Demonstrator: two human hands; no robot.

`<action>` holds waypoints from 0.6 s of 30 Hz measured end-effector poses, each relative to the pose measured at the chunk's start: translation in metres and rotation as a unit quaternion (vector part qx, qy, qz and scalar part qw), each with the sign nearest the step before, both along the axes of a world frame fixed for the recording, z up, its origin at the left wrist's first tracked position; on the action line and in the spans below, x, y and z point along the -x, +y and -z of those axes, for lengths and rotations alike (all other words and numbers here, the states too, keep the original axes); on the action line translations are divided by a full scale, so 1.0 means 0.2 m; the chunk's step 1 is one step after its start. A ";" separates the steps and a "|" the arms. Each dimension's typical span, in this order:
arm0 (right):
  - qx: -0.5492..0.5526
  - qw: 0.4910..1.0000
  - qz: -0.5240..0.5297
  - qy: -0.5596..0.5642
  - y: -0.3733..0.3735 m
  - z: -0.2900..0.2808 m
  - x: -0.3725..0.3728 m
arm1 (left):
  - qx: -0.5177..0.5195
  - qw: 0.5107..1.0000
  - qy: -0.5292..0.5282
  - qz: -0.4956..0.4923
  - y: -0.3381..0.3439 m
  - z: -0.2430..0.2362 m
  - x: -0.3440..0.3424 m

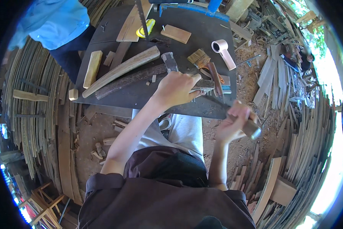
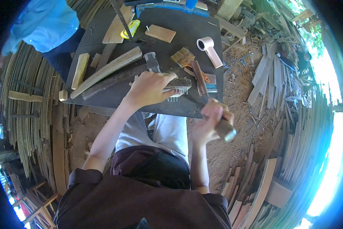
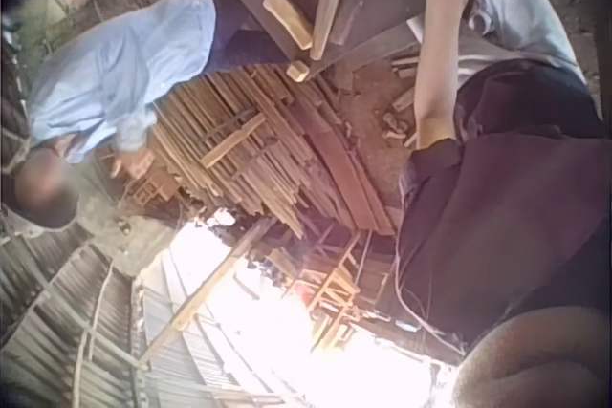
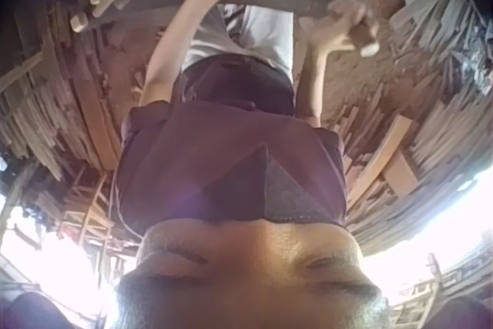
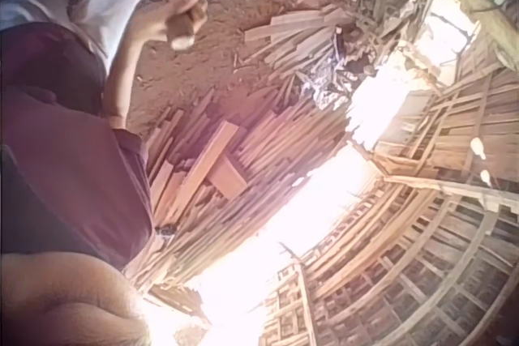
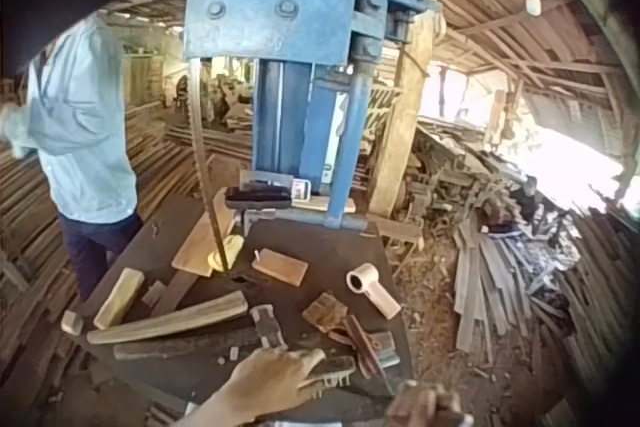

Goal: The person uses a chisel and a mallet to carve a rectangular wooden block on a workbench. They repeatedly position the chisel on the wood and strike it with the mallet to remove material, occasionally pausing to inspect the carved surface.

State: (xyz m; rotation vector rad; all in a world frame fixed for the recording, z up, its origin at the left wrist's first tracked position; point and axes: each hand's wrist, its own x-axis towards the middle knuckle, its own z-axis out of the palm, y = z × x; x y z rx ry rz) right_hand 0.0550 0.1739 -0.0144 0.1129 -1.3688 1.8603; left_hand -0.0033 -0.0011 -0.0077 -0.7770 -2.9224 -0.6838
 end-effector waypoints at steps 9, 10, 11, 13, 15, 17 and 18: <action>-0.035 0.995 0.035 -0.088 0.01 0.10 0.03 | -0.013 1.000 0.018 0.007 0.00 0.02 0.00; 0.004 0.997 0.044 -0.063 0.03 0.08 0.02 | -0.015 1.000 0.018 0.010 0.00 0.02 0.00; 0.014 1.000 0.006 -0.015 0.06 0.05 0.03 | -0.017 1.000 0.019 0.012 -0.01 0.01 0.00; 0.031 0.994 -0.064 0.080 0.10 -0.02 0.02 | -0.013 1.000 0.010 0.013 0.00 0.00 -0.01; -0.004 0.999 -0.028 0.043 0.05 -0.03 0.02 | -0.012 1.000 0.009 0.015 0.01 0.00 -0.01; -0.036 0.998 0.025 -0.040 0.02 0.06 0.04 | -0.018 1.000 0.016 0.012 0.01 0.02 0.00; -0.048 0.998 -0.012 -0.038 0.00 0.09 0.06 | -0.010 1.000 0.004 0.011 0.01 0.01 0.00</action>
